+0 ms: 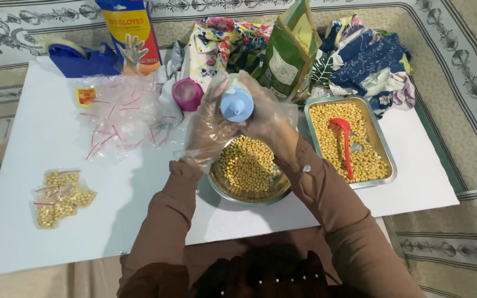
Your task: Manually filling small plastic bags with nuts from a bowl and a tray, occasionally using a scoop and a small bottle.
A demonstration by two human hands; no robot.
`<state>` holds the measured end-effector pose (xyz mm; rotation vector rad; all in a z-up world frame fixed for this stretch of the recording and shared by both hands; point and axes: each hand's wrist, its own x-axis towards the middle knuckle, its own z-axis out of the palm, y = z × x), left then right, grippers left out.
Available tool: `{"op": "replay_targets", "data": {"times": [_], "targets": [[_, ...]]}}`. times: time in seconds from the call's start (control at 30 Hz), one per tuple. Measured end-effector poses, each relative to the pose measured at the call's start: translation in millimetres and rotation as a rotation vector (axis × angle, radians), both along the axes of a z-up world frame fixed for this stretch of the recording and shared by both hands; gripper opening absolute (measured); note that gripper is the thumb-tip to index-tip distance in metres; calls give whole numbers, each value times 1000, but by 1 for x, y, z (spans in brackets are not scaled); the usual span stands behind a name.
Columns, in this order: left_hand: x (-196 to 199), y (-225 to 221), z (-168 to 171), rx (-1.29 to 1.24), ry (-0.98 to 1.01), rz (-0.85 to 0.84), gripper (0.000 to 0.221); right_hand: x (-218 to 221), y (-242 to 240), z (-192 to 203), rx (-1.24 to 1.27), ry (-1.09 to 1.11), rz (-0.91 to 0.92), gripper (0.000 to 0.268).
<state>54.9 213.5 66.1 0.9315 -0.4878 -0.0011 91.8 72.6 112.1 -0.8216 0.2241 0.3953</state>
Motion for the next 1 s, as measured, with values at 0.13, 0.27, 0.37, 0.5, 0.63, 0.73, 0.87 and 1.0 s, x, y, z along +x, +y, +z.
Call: {"op": "replay_targets", "data": {"times": [0.13, 0.27, 0.37, 0.5, 0.63, 0.73, 0.87, 1.0], "targets": [[30, 6, -7, 473, -185, 319, 83, 13, 11, -6, -35, -60, -10, 33], [91, 18, -74, 223, -119, 15, 88, 32, 2, -28, -153, -158, 74, 47], [54, 13, -15, -13, 59, -176, 57, 49, 2, -47, -111, -139, 95, 53], [41, -3, 25, 712, 542, 376, 57, 42, 4, -38, -90, -114, 49, 44], [19, -6, 53, 771, 366, 371, 46, 37, -7, -34, -295, -87, 88, 68], [19, -5, 54, 259, 609, 327, 55, -12, -5, 20, -565, -217, 78, 65], [9, 6, -16, 944, -396, 797, 34, -35, -18, 26, -1055, -465, 218, 42], [-32, 0, 10, 1013, -174, 283, 27, -76, -21, 58, -1084, -391, 492, 46]]}}
